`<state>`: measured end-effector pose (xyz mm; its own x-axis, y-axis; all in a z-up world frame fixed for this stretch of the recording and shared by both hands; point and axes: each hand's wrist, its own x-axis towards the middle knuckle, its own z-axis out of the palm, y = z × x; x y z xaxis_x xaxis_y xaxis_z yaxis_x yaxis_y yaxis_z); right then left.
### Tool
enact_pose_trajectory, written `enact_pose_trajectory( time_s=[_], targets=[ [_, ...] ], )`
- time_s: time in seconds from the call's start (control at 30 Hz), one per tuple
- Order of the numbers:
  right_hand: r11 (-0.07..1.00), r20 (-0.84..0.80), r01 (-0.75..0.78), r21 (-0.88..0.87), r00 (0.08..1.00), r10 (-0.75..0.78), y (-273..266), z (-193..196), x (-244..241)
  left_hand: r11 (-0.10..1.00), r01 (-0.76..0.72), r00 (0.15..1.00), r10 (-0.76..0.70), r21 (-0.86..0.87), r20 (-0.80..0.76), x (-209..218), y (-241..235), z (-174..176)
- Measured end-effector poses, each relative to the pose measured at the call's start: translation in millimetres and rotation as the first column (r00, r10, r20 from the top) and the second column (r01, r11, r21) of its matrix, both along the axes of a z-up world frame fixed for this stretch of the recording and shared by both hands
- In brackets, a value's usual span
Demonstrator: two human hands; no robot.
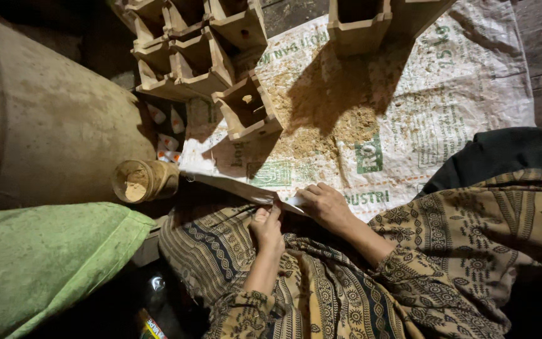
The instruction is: The person applies glue to the edges of wooden panels and joins them together to assemble several small wooden boxes. They handle the wooden parts by hand and use a small tube to apply the adhesive.
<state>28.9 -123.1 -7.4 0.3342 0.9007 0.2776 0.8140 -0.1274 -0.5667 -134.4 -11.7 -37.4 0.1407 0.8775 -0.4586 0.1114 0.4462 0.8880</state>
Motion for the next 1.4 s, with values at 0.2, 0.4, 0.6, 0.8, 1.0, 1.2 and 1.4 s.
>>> enact_pose_trajectory(
  time_s=[0.2, 0.4, 0.6, 0.8, 1.0, 1.2, 1.4],
  targets=[
    [0.969, -0.585, 0.245, -0.028, 0.782, -0.215, -7, -25, 11, 0.990, -0.034, 0.999, 0.032, -0.133, -0.015, 6, 1, 11],
    [0.961, -0.643, 0.276, -0.034, 0.729, -0.232, -14, 32, 13, 0.969, 0.107, 0.975, -0.146, -0.222, -0.168, -35, 3, -57],
    [0.952, -0.659, 0.305, -0.003, 0.716, -0.231, -19, -2, 22, 0.565, 0.755, 0.375, -0.789, -0.334, -0.487, -19, -18, 83],
    [0.969, -0.578, 0.220, 0.117, 0.808, -0.114, -23, 29, 33, 0.398, 0.796, -0.041, -0.716, -0.455, -0.697, 22, -19, 214],
    [0.961, -0.747, 0.260, 0.090, 0.656, -0.108, -17, 62, 23, 0.513, 0.705, 0.709, -0.498, 0.489, -0.500, 37, -1, 203],
    [0.973, -0.680, 0.201, 0.112, 0.730, -0.072, -27, 51, 20, 0.332, 0.795, 0.606, -0.425, 0.507, -0.672, 24, 21, 164],
    [0.980, -0.534, 0.170, 0.099, 0.840, -0.092, -19, 29, 16, 0.839, 0.483, 0.697, -0.541, -0.251, -0.469, -3, -5, 208]
  ],
)
